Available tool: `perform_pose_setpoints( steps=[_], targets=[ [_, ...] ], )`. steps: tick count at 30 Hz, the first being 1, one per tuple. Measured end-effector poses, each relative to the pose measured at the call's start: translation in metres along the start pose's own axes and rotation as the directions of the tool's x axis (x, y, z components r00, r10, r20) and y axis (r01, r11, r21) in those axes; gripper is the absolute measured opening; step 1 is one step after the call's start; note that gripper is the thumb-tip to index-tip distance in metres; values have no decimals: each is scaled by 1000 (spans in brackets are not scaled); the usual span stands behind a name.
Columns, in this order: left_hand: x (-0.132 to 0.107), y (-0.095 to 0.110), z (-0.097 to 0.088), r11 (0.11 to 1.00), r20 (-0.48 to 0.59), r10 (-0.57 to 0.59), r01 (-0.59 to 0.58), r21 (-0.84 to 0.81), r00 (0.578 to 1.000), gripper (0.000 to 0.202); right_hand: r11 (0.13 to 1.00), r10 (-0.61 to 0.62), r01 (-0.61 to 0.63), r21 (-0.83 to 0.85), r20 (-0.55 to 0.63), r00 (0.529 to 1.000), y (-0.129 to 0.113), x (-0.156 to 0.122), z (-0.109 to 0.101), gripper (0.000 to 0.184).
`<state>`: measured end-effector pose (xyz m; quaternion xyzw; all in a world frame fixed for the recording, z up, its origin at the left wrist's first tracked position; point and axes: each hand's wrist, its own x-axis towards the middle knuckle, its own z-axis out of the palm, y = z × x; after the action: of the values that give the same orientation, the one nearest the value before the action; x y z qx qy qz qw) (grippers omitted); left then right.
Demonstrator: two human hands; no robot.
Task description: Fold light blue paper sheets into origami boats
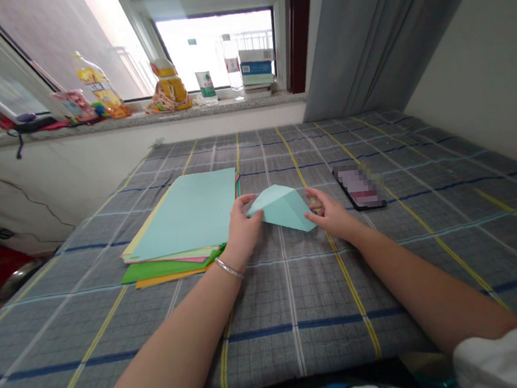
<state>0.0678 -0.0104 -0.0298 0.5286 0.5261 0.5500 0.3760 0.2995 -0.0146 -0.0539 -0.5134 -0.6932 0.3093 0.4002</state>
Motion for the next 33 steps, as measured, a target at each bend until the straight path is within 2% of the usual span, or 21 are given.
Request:
perform_pose_setpoints(
  steps=[3,5,9,15,18,21,23,26,29,31,33],
  targets=[
    [3,2,-1,947,62,-149,161,-278,987,39,988,43,-42,147,-1,999,2,2,1,64],
    [5,2,-2,914,99,-192,214,-345,976,36,972,63,-59,228,-11,998,2,3,1,61],
    [9,-4,-3,946,118,-159,185,-264,980,32,943,159,-145,300,-22,987,-1,4,-3,56],
    [7,-8,-5,998,277,-22,37,-49,961,29,948,180,-169,270,-16,984,1,6,-6,48],
    [6,-9,-5,992,293,37,-71,106,955,28,953,171,-159,257,-23,985,2,7,-7,46],
    [7,-10,-4,968,273,86,-145,204,958,28,953,209,-200,229,-14,978,0,6,-10,46],
    [7,-11,-3,974,258,72,-123,189,964,34,946,272,-269,181,11,962,-3,6,-14,36],
    [8,-11,-3,996,257,-27,3,94,966,45,941,334,-334,60,16,942,-4,5,-20,18],
    [8,-11,-3,993,303,-116,114,24,946,50,952,303,-302,-41,35,952,-1,5,-23,21],
    [9,-12,-3,995,334,-103,99,29,937,47,962,265,-261,-76,61,962,0,4,-23,26],
    [8,-13,-3,997,342,-29,1,83,939,44,968,228,-218,-121,75,971,-1,4,-21,30]
  ],
)
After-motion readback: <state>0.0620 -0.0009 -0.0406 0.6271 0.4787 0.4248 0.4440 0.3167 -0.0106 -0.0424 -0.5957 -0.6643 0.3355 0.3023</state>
